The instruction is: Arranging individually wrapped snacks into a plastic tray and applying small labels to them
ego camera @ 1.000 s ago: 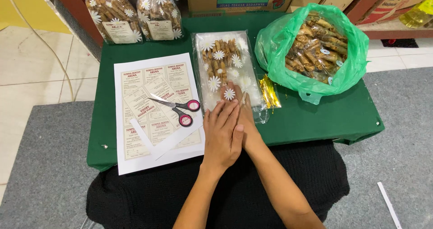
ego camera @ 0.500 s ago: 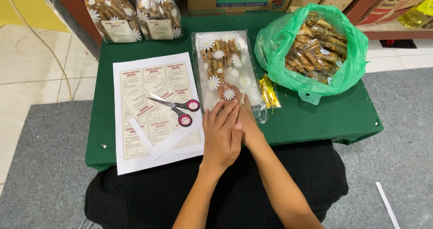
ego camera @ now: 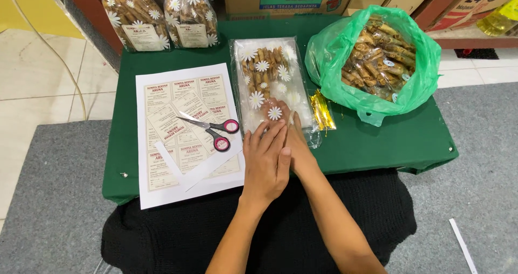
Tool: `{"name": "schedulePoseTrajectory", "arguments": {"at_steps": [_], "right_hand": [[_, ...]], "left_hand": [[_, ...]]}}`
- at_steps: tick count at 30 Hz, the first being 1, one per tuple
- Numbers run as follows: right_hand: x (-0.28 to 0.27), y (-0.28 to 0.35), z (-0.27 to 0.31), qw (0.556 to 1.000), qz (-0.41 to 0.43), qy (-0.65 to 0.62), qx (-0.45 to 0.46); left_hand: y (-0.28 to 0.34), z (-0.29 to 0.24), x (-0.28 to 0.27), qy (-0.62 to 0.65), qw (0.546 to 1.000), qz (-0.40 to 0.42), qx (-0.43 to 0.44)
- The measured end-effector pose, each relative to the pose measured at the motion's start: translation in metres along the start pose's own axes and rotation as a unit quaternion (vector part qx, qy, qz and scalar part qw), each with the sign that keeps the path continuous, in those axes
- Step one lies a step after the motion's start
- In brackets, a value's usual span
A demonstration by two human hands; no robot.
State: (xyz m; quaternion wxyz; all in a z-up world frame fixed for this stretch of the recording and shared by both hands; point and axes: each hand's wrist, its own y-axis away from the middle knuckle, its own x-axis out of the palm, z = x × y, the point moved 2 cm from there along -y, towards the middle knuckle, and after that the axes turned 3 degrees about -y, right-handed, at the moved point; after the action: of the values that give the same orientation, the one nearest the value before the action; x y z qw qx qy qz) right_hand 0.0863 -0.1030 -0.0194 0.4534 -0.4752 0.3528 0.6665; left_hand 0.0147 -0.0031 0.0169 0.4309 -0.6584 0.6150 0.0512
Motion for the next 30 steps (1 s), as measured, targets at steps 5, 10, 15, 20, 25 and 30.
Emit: {"name": "schedulePoseTrajectory", "arguments": {"at_steps": [5,10,15,20,25,30], "right_hand": [[-0.006,-0.004,-0.003,0.999,0.007,-0.042,-0.007],[-0.006,-0.005,-0.004,0.999,0.017,-0.047,-0.009],[0.012,-0.010,-0.020,0.995,-0.001,-0.095,-0.016],[0.003,-0.014,-0.016,0.985,-0.043,-0.169,-0.014],[0.008,-0.013,-0.006,0.982,-0.112,-0.151,0.013],[0.059,-0.046,-0.047,0.987,-0.134,-0.092,-0.012]], "left_hand": [[-0.003,-0.002,-0.004,-0.005,1.000,0.000,-0.003],[-0.003,-0.001,-0.003,-0.008,1.000,-0.004,-0.004],[-0.002,-0.003,-0.003,-0.001,1.000,-0.001,-0.008],[-0.001,-0.002,-0.002,-0.009,1.000,-0.003,-0.007],[-0.001,-0.004,-0.004,-0.013,1.000,-0.004,-0.008],[-0.002,-0.004,-0.004,-0.012,1.000,-0.001,-0.013]]}}
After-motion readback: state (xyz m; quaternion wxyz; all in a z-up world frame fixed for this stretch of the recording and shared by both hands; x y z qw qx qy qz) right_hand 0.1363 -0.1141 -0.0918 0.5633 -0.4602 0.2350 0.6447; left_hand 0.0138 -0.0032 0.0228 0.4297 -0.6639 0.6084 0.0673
